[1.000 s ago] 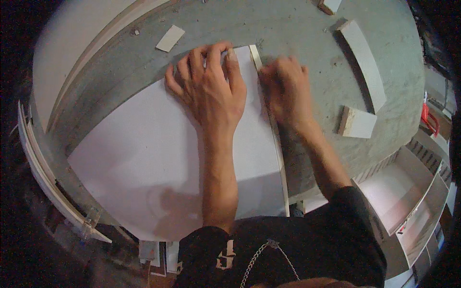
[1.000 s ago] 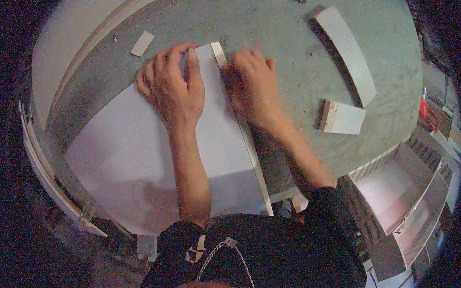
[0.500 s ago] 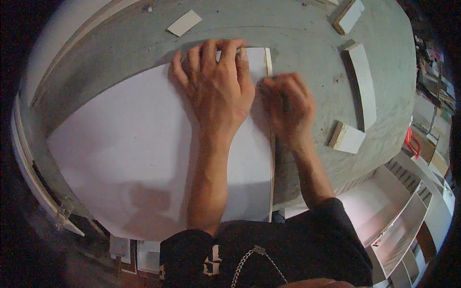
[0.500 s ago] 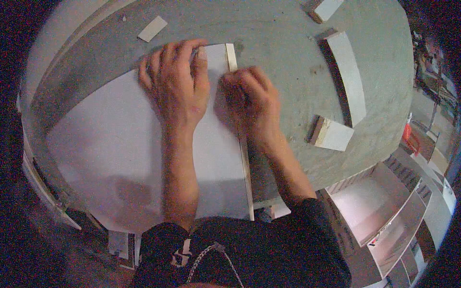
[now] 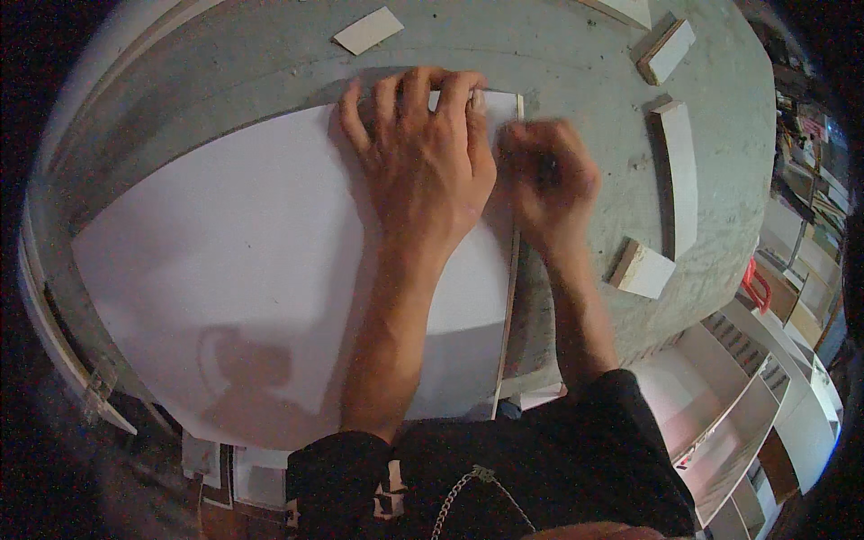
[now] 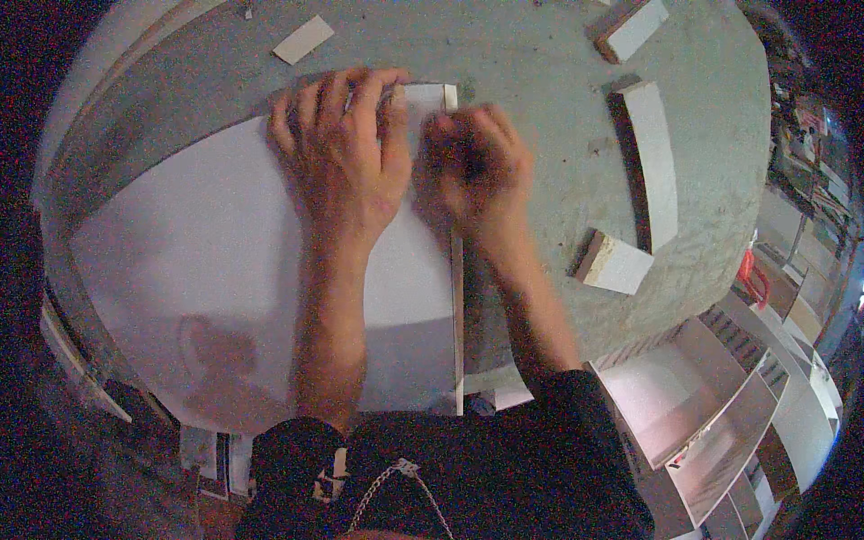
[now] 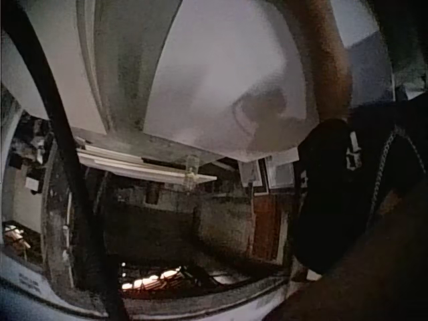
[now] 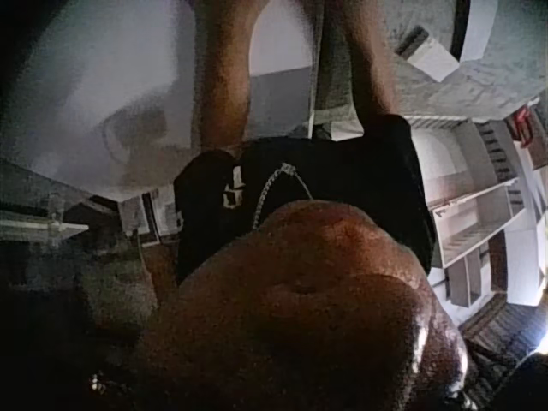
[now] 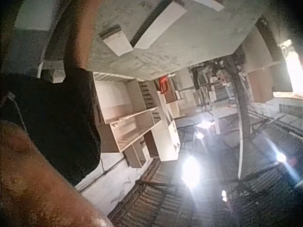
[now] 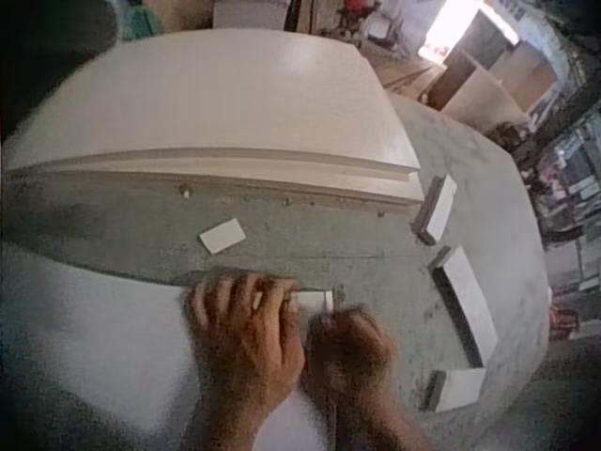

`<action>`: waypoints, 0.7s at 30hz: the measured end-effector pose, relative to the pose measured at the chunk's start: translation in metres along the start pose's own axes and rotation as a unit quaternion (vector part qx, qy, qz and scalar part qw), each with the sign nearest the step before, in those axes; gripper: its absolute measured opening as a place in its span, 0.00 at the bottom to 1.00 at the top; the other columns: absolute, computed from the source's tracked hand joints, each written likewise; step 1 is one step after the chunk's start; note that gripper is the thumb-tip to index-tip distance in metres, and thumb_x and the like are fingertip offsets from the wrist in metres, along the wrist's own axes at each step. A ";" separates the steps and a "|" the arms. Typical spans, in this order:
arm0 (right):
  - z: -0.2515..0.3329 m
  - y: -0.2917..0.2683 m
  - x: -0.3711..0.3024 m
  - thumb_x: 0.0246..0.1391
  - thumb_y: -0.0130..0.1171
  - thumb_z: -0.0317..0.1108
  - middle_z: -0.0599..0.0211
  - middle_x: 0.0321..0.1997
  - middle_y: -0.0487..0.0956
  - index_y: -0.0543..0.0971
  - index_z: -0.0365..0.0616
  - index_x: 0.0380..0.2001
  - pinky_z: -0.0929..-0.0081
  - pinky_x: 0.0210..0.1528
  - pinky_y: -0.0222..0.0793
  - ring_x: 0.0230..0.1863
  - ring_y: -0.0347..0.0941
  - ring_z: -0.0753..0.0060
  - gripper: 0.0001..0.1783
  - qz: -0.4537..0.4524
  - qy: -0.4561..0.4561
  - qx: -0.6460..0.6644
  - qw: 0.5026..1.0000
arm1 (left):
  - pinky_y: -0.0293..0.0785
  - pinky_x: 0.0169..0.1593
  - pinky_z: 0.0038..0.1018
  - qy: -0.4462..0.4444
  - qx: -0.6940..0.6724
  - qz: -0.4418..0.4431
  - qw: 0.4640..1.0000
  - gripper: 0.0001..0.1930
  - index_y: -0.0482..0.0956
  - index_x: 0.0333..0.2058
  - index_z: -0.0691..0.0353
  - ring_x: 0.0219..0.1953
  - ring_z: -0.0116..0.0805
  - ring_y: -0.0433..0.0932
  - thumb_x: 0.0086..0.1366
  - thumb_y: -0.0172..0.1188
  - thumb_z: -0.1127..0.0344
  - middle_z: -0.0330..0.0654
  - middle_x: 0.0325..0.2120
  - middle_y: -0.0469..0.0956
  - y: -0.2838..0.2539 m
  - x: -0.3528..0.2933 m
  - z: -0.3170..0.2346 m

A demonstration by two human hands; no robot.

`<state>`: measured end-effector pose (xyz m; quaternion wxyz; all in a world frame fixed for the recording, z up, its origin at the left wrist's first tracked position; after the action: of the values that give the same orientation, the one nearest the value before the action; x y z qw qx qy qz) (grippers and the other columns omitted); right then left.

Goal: The person sands the edge of a white wooden board with a piece of sandpaper.

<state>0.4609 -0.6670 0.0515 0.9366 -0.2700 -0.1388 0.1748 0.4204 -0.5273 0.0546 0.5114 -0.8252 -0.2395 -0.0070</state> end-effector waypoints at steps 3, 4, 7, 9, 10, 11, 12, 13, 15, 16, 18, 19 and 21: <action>-0.002 0.002 -0.018 0.50 0.58 0.16 0.62 0.29 0.77 0.79 0.36 0.34 0.78 0.36 0.70 0.29 0.74 0.70 0.08 -0.007 -0.013 0.022 1.000 | 0.54 0.67 0.49 -0.018 -0.003 0.015 1.000 0.12 0.81 0.46 0.49 0.53 0.43 0.73 0.70 0.54 0.55 0.38 0.45 0.79 -0.003 -0.001 0.002; -0.006 0.000 -0.010 0.51 0.58 0.16 0.63 0.29 0.77 0.79 0.36 0.35 0.78 0.36 0.70 0.29 0.74 0.71 0.08 -0.012 0.009 0.014 1.000 | 0.54 0.67 0.49 -0.014 -0.010 0.010 1.000 0.12 0.81 0.46 0.49 0.53 0.43 0.73 0.70 0.54 0.55 0.38 0.45 0.79 0.000 0.001 -0.002; -0.011 0.002 0.014 0.54 0.60 0.18 0.66 0.29 0.79 0.79 0.37 0.34 0.80 0.36 0.70 0.31 0.73 0.79 0.04 -0.021 0.055 0.033 0.998 | 0.54 0.67 0.49 -0.010 -0.011 0.006 1.000 0.11 0.81 0.46 0.49 0.53 0.43 0.73 0.70 0.54 0.56 0.38 0.45 0.79 -0.001 0.002 -0.005; -0.015 0.002 0.010 0.57 0.62 0.21 0.70 0.29 0.80 0.79 0.37 0.32 0.82 0.36 0.69 0.32 0.71 0.86 0.02 -0.040 0.012 0.024 0.999 | 0.54 0.67 0.49 -0.015 -0.012 0.012 1.000 0.11 0.81 0.46 0.49 0.53 0.42 0.73 0.70 0.54 0.56 0.38 0.45 0.79 -0.002 0.003 -0.004; -0.005 0.008 -0.005 0.57 0.62 0.20 0.69 0.28 0.79 0.78 0.36 0.32 0.83 0.35 0.68 0.32 0.70 0.85 0.02 -0.025 0.003 -0.028 0.999 | 0.54 0.67 0.49 -0.019 0.001 0.018 1.000 0.11 0.81 0.46 0.49 0.53 0.42 0.73 0.70 0.54 0.56 0.38 0.44 0.79 -0.003 -0.002 0.002; -0.004 0.006 -0.007 0.55 0.61 0.19 0.69 0.28 0.79 0.78 0.36 0.33 0.81 0.36 0.69 0.31 0.71 0.82 0.03 -0.014 0.004 -0.020 1.000 | 0.54 0.66 0.49 -0.019 0.004 0.019 1.000 0.11 0.81 0.46 0.49 0.53 0.42 0.73 0.70 0.54 0.56 0.38 0.44 0.79 -0.005 -0.002 0.001; -0.005 0.004 -0.008 0.53 0.60 0.18 0.68 0.28 0.78 0.78 0.36 0.33 0.78 0.36 0.70 0.31 0.73 0.78 0.04 -0.002 0.004 -0.011 1.000 | 0.55 0.66 0.49 -0.019 0.008 0.020 1.000 0.11 0.81 0.46 0.50 0.53 0.42 0.73 0.70 0.54 0.56 0.38 0.44 0.79 -0.005 -0.002 0.001; -0.003 0.001 -0.007 0.50 0.60 0.17 0.67 0.28 0.77 0.79 0.35 0.34 0.76 0.36 0.71 0.31 0.74 0.74 0.06 0.010 0.009 -0.005 1.000 | 0.55 0.66 0.49 -0.015 -0.002 0.009 1.000 0.11 0.81 0.45 0.50 0.53 0.42 0.73 0.70 0.54 0.56 0.38 0.44 0.79 -0.003 -0.001 -0.001; -0.009 0.000 0.016 0.49 0.59 0.17 0.66 0.29 0.77 0.79 0.35 0.35 0.75 0.37 0.72 0.31 0.74 0.74 0.08 0.002 0.026 0.017 1.000 | 0.55 0.66 0.49 -0.008 -0.020 -0.013 1.000 0.11 0.81 0.45 0.50 0.52 0.42 0.73 0.70 0.54 0.56 0.39 0.43 0.79 0.001 0.001 -0.003; -0.011 0.002 0.025 0.49 0.58 0.17 0.66 0.29 0.77 0.79 0.35 0.35 0.75 0.38 0.72 0.31 0.74 0.74 0.09 -0.001 0.033 0.033 0.999 | 0.55 0.66 0.48 -0.010 -0.019 -0.007 1.000 0.11 0.81 0.45 0.50 0.52 0.42 0.73 0.70 0.54 0.57 0.39 0.43 0.78 0.001 0.002 -0.003; -0.012 -0.001 0.005 0.48 0.57 0.17 0.66 0.30 0.78 0.79 0.35 0.36 0.76 0.38 0.72 0.32 0.74 0.75 0.10 0.018 0.029 -0.009 0.999 | 0.55 0.65 0.48 -0.015 -0.019 0.004 1.000 0.10 0.81 0.45 0.50 0.52 0.43 0.73 0.70 0.55 0.57 0.39 0.43 0.78 0.000 0.002 -0.005; -0.010 0.001 -0.002 0.48 0.56 0.17 0.65 0.30 0.78 0.79 0.35 0.36 0.76 0.39 0.72 0.33 0.74 0.76 0.10 0.028 0.027 -0.027 0.999 | 0.55 0.65 0.48 -0.017 -0.014 0.009 1.000 0.10 0.81 0.45 0.50 0.52 0.43 0.73 0.70 0.55 0.57 0.39 0.43 0.78 -0.001 0.001 -0.002; -0.009 0.007 -0.006 0.48 0.55 0.17 0.64 0.31 0.79 0.79 0.35 0.36 0.78 0.39 0.72 0.33 0.75 0.76 0.11 0.016 0.058 0.013 0.998 | 0.55 0.65 0.48 -0.023 -0.006 0.018 1.000 0.10 0.81 0.45 0.49 0.52 0.43 0.72 0.69 0.55 0.58 0.39 0.43 0.78 -0.005 -0.001 0.002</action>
<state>0.4565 -0.6678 0.0393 0.9437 -0.2694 -0.0777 0.1754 0.4168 -0.5241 0.0572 0.5010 -0.8324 -0.2361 0.0193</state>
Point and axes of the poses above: each hand's wrist, its own x-axis towards the middle knuckle, its own y-axis out of the palm, z = x × y, the point moved 4 cm from there along x, towards the middle knuckle
